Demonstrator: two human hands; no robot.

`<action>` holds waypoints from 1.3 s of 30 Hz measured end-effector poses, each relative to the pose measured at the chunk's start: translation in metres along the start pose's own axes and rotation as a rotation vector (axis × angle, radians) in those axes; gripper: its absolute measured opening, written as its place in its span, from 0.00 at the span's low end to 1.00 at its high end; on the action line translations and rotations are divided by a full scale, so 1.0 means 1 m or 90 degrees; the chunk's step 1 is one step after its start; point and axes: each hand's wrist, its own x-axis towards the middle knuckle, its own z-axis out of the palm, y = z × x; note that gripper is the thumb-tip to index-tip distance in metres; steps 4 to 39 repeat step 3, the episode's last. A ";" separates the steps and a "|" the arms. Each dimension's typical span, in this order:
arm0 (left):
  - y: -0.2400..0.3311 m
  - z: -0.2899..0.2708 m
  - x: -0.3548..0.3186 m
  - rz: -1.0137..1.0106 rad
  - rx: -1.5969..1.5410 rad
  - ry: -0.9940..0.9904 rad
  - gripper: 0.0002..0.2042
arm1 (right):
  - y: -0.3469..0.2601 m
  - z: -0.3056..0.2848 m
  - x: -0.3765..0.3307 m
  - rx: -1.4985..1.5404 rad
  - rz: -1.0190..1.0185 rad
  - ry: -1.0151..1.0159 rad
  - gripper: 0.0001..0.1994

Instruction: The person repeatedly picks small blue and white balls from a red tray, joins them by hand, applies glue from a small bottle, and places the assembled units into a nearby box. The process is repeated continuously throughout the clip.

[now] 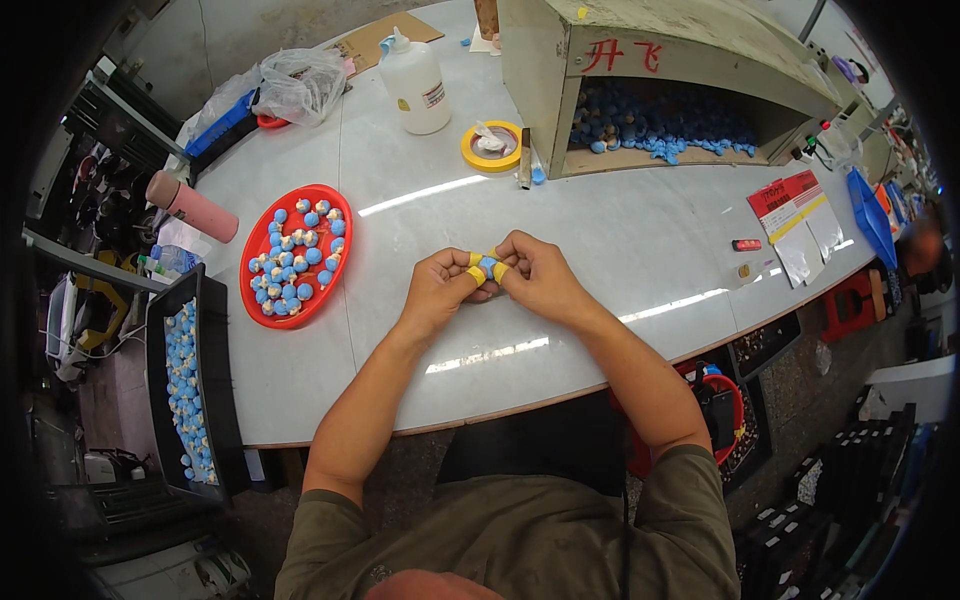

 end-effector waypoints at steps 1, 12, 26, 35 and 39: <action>-0.002 -0.001 0.001 0.003 0.001 -0.002 0.10 | 0.002 0.000 0.000 -0.005 -0.010 -0.004 0.07; -0.008 -0.003 0.002 0.022 -0.017 -0.010 0.10 | 0.005 0.000 0.001 -0.016 -0.033 -0.011 0.07; -0.008 -0.003 0.002 0.022 -0.017 -0.010 0.10 | 0.005 0.000 0.001 -0.016 -0.033 -0.011 0.07; -0.008 -0.003 0.002 0.022 -0.017 -0.010 0.10 | 0.005 0.000 0.001 -0.016 -0.033 -0.011 0.07; -0.008 -0.003 0.002 0.022 -0.017 -0.010 0.10 | 0.005 0.000 0.001 -0.016 -0.033 -0.011 0.07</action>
